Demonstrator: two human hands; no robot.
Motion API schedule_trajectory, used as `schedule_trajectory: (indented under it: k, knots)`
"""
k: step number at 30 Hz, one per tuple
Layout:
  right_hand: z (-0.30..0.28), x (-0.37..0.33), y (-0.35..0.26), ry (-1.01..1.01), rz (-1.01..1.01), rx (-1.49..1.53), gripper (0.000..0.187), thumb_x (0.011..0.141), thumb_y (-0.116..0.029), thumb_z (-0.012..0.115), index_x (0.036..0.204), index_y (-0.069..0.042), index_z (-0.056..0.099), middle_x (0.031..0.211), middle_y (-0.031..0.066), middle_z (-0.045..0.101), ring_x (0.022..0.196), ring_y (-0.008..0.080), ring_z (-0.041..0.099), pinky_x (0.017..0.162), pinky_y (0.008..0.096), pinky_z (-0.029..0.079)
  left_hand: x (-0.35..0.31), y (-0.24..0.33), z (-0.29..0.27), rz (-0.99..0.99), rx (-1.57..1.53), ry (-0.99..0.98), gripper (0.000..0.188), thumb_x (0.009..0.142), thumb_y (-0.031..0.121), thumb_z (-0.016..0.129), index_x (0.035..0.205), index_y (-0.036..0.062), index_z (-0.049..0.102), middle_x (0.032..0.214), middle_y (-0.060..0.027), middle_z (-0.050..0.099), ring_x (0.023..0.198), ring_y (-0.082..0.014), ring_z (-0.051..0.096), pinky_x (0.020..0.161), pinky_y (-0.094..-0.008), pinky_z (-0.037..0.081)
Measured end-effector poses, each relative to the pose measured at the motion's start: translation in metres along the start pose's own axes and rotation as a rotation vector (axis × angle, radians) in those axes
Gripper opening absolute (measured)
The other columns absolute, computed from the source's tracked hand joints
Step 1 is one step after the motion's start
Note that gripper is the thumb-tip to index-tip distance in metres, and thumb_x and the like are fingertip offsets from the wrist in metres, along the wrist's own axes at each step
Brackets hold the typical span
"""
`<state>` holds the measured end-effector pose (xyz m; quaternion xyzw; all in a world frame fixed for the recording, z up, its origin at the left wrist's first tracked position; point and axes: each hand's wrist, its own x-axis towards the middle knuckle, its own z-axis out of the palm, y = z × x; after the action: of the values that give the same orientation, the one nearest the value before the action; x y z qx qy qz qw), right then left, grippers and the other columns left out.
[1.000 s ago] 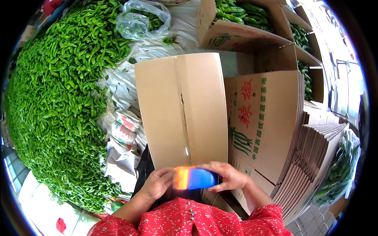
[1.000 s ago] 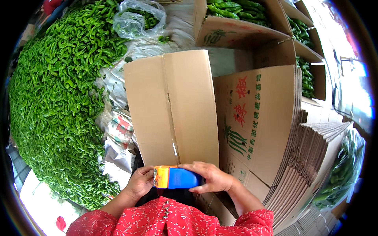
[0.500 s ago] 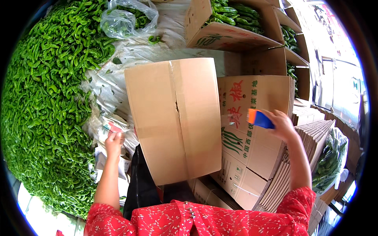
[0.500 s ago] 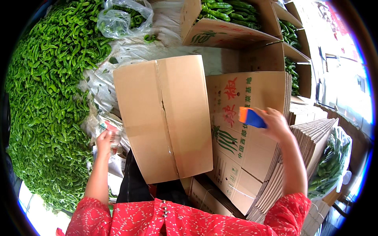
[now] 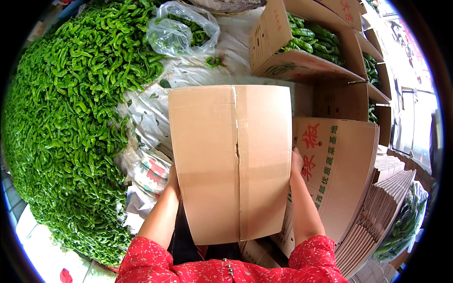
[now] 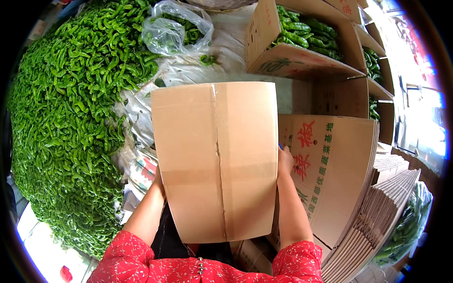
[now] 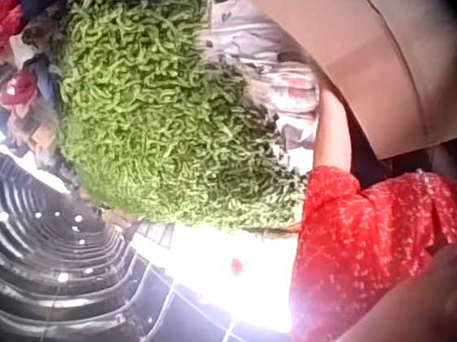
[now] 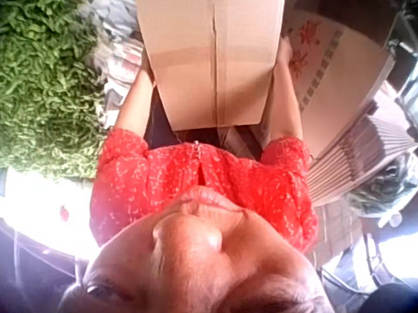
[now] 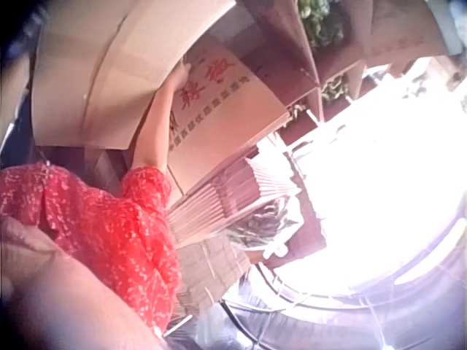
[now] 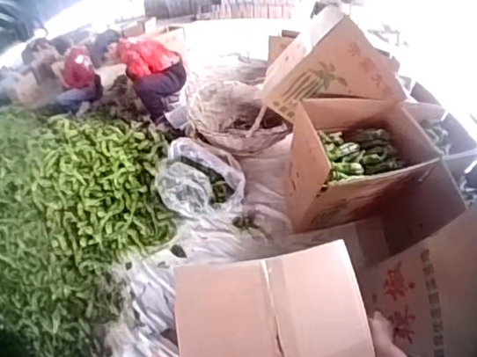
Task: The person assembles flat cardboard sheets into open boxes using a handheld tape dispenser. They repeatedly fold the flaps, apply tape to secure the seams, and place the finished boxes aside. The workspace contains large piles of green vegetables and stacks of flat cardboard.
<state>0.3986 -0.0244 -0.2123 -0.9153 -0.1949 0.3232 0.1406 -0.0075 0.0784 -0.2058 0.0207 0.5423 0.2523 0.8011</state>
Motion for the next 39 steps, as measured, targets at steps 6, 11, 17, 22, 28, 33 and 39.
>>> schedule_trajectory:
  k: [6,11,17,22,28,33,39]
  knots:
    - [-0.040,-0.050,-0.077,0.285,-0.537,-0.148,0.025,0.081,-0.018,0.062,0.106,-0.014,0.062,0.086,0.0108,0.053,0.079,0.0302,0.060,0.066,0.0403,0.050,-0.055,0.039,0.008,0.057,-0.286,-0.024,0.049,0.096,0.044,0.042,0.126,0.0073,0.052,0.114,-0.0080,0.061,0.099,-0.0229,0.061,0.078,-0.0365,0.053]
    - [-0.023,-0.074,-0.041,0.191,-0.355,0.674,0.028,0.091,-0.027,0.055,0.113,-0.010,0.059,0.109,0.0054,0.058,0.088,0.0253,0.061,0.074,0.0344,0.051,-0.077,0.034,-0.030,0.138,-0.323,-0.099,0.050,0.097,0.044,0.042,0.129,0.0064,0.049,0.119,-0.0084,0.058,0.106,-0.0224,0.057,0.085,-0.0372,0.050]
    - [0.048,-0.056,0.130,-0.149,-0.080,0.981,0.042,0.095,-0.038,0.048,0.127,-0.012,0.052,0.118,0.0107,0.056,0.097,0.0275,0.059,0.084,0.0395,0.050,-0.021,-0.009,-0.080,0.125,-0.212,-0.298,0.052,0.098,0.043,0.043,0.134,0.0053,0.045,0.126,-0.0090,0.055,0.116,-0.0218,0.052,0.092,-0.0380,0.048]
    - [0.009,-0.149,-0.011,0.069,-0.208,-0.506,0.060,0.073,-0.018,0.074,0.129,-0.012,0.054,0.109,0.0203,0.062,0.095,0.0384,0.062,0.078,0.0433,0.051,-0.038,-0.020,-0.097,0.201,0.178,-0.054,0.052,0.098,0.042,0.047,0.131,0.0023,0.048,0.126,-0.0087,0.056,0.117,-0.0197,0.052,0.096,-0.0339,0.044]
    - [-0.080,-0.185,-0.035,0.303,-0.339,-0.015,0.071,0.072,-0.013,0.077,0.135,-0.004,0.046,0.117,0.0164,0.061,0.104,0.0243,0.062,0.089,0.0356,0.049,-0.101,0.027,-0.021,0.567,0.588,0.161,0.044,0.096,0.035,0.056,0.123,-0.0006,0.055,0.119,-0.0098,0.059,0.112,-0.0168,0.054,0.096,-0.0305,0.042]
    - [-0.125,-0.219,-0.154,-0.435,-0.839,0.065,0.075,0.068,-0.019,0.082,0.133,-0.005,0.048,0.116,0.0164,0.058,0.104,0.0295,0.058,0.091,0.0359,0.046,-0.143,0.068,0.094,0.079,0.390,-0.463,0.052,0.089,0.046,0.063,0.118,0.0026,0.060,0.116,-0.0076,0.062,0.110,-0.0166,0.055,0.100,-0.0346,0.037]
    - [-0.111,-0.178,-0.208,-0.762,-1.141,0.069,0.081,0.068,-0.027,0.082,0.136,-0.005,0.046,0.100,0.0148,0.056,0.087,0.0297,0.055,0.081,0.0378,0.047,-0.156,0.068,0.106,-0.018,-0.029,-0.466,0.037,0.090,0.024,0.065,0.118,0.0012,0.061,0.109,-0.0048,0.064,0.097,-0.0133,0.061,0.085,-0.0287,0.049]
